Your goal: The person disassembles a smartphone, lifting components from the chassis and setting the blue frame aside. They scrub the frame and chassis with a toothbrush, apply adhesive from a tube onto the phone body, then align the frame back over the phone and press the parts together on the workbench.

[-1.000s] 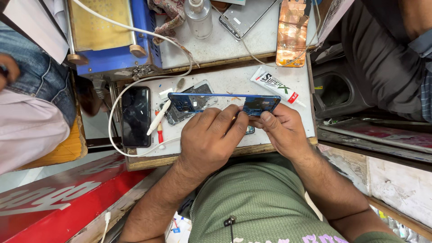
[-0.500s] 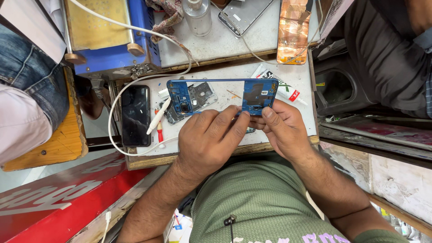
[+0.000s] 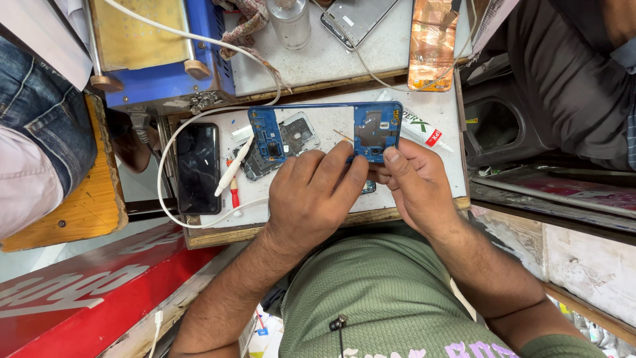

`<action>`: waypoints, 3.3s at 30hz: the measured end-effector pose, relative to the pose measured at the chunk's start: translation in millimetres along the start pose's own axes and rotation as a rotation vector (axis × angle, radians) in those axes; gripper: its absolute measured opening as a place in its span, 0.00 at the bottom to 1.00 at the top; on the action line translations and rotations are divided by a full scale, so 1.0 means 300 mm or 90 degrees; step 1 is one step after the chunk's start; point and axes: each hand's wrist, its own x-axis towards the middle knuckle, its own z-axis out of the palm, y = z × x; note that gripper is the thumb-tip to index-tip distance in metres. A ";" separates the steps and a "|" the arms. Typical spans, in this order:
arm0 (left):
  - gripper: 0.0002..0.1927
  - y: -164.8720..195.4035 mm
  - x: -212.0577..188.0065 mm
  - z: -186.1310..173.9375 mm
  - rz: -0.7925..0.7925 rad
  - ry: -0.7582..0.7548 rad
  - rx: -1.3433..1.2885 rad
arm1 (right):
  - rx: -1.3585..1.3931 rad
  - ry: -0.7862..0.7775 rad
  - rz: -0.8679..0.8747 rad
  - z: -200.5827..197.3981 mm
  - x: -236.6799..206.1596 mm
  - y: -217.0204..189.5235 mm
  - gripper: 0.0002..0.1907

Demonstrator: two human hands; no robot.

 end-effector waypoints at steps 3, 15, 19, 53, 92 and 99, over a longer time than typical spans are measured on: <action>0.13 -0.007 0.002 0.008 -0.027 -0.032 -0.036 | -0.004 0.031 0.033 0.008 0.011 -0.002 0.22; 0.15 -0.033 0.015 0.040 -0.110 -0.141 -0.150 | 0.003 0.078 0.096 0.030 0.045 -0.014 0.22; 0.16 -0.021 0.014 0.029 -0.106 -0.121 -0.148 | 0.002 0.093 0.083 0.033 0.046 0.002 0.22; 0.09 -0.467 -0.480 0.063 -0.567 -0.261 0.292 | -0.002 0.245 -0.055 -0.232 -0.001 0.062 0.18; 0.14 0.000 -0.070 0.084 -0.115 -0.037 -0.096 | -0.029 0.112 -0.065 -0.023 0.006 0.092 0.22; 0.14 0.021 -0.084 0.103 -0.099 -0.011 -0.060 | -0.017 0.121 -0.077 -0.015 0.000 0.096 0.21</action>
